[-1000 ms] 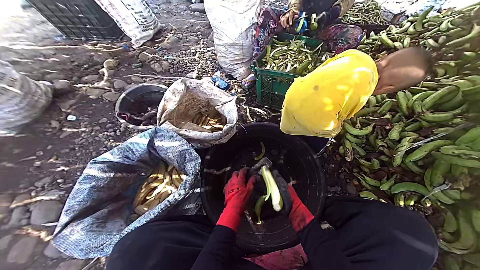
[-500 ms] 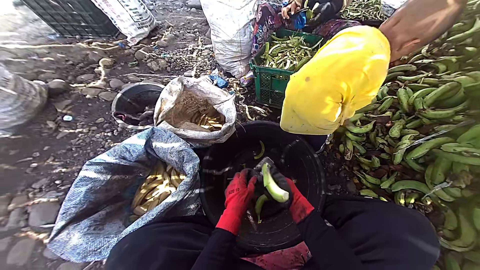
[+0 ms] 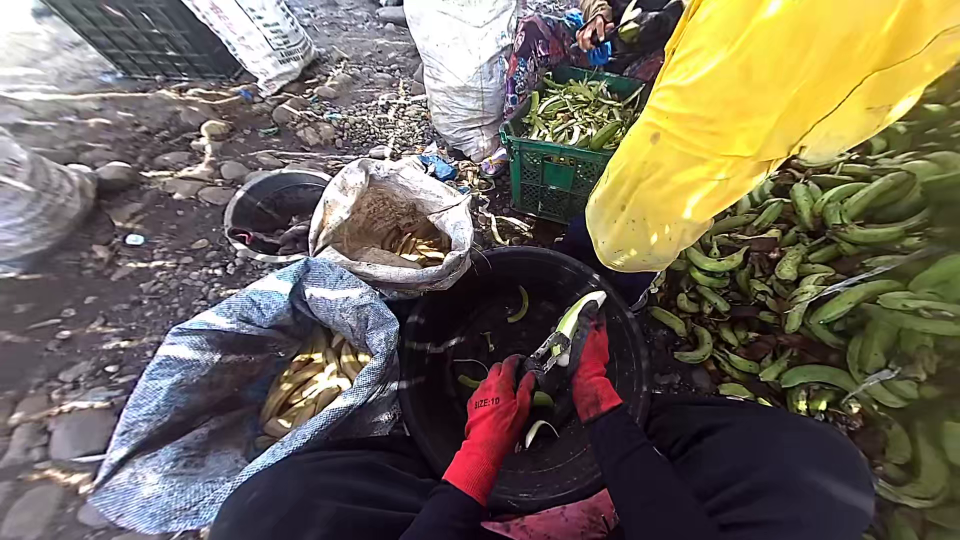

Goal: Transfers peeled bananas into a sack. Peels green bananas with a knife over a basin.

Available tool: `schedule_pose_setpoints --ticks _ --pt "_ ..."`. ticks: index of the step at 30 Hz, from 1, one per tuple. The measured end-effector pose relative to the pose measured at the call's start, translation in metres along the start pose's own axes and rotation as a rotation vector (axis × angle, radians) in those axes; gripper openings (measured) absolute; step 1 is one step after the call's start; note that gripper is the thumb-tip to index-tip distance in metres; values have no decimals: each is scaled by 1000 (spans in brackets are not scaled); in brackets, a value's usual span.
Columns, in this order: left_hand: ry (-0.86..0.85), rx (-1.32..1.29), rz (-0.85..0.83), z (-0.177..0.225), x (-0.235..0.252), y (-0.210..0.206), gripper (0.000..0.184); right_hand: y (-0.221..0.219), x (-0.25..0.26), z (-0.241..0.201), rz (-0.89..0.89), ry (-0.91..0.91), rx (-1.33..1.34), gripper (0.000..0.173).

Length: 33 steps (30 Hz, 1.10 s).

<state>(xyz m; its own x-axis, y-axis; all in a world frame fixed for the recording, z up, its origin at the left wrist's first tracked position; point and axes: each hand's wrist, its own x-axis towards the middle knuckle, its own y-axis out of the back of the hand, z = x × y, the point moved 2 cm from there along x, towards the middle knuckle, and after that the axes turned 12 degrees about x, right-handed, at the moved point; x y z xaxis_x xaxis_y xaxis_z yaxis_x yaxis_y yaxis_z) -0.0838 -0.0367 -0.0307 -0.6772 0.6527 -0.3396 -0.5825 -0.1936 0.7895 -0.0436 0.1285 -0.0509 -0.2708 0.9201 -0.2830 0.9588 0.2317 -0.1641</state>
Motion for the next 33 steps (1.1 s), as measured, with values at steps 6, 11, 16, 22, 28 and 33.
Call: schedule_pose_setpoints --ticks 6,11,16,22,28,33 --pt "99 -25 74 -36 38 13 45 12 -37 20 -821 -253 -292 39" --pt "58 -73 74 -31 34 17 46 15 -25 26 -659 -202 -288 46" --pt "-116 29 127 -1 5 -1 47 6 13 29 -209 -205 -56 52" --pt "-92 115 274 1 4 -3 46 -7 -3 11 -6 -169 -153 50" --pt "77 -13 39 -42 46 11 47 5 -31 19 -817 -142 -377 46" --pt "73 -42 16 -43 45 10 48 16 -26 25 -810 -271 -329 46"
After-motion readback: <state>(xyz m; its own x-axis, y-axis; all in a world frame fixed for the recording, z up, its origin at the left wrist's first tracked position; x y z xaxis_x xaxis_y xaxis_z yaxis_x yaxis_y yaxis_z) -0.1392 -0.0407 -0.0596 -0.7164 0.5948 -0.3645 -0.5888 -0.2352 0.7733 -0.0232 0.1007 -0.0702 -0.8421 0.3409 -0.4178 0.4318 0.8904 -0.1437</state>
